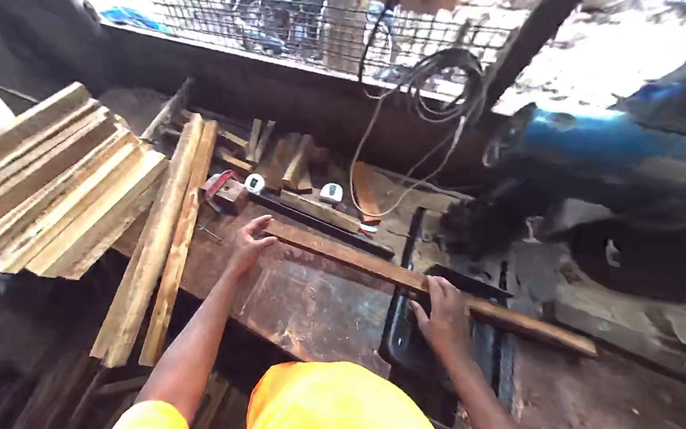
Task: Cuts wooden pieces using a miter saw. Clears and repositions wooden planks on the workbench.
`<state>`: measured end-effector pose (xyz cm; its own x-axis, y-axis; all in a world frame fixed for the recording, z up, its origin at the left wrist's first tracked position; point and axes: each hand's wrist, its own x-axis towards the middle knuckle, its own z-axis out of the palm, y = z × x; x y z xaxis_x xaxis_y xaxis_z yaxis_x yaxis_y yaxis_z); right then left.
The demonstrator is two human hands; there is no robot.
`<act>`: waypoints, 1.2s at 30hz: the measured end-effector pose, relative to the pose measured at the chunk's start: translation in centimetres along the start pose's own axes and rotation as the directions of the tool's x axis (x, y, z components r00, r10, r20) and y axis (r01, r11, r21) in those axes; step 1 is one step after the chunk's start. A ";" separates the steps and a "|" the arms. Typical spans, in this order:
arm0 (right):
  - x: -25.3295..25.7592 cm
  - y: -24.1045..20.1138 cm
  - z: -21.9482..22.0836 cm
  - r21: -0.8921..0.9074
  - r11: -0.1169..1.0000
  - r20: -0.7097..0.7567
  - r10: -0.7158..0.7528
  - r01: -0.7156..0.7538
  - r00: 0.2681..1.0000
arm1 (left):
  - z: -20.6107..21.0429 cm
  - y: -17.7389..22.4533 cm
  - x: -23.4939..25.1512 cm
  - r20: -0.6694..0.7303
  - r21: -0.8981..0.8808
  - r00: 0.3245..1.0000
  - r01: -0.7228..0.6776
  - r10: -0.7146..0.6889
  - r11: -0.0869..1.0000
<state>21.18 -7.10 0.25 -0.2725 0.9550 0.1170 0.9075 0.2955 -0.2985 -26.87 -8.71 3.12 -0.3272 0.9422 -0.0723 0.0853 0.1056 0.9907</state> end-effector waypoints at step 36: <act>1.5 -7.2 -3.5 0.146 0.984 -0.280 -0.059 0.104 0.958 | -2.0 7.8 -1.4 0.009 -0.869 0.934 -0.168 0.357 0.464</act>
<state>15.31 -7.88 5.87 -0.2256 0.8907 0.3947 0.8178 0.3933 -0.4201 -27.62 -9.85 11.15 -0.2663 0.9209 0.2847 -0.7235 -0.3861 0.5722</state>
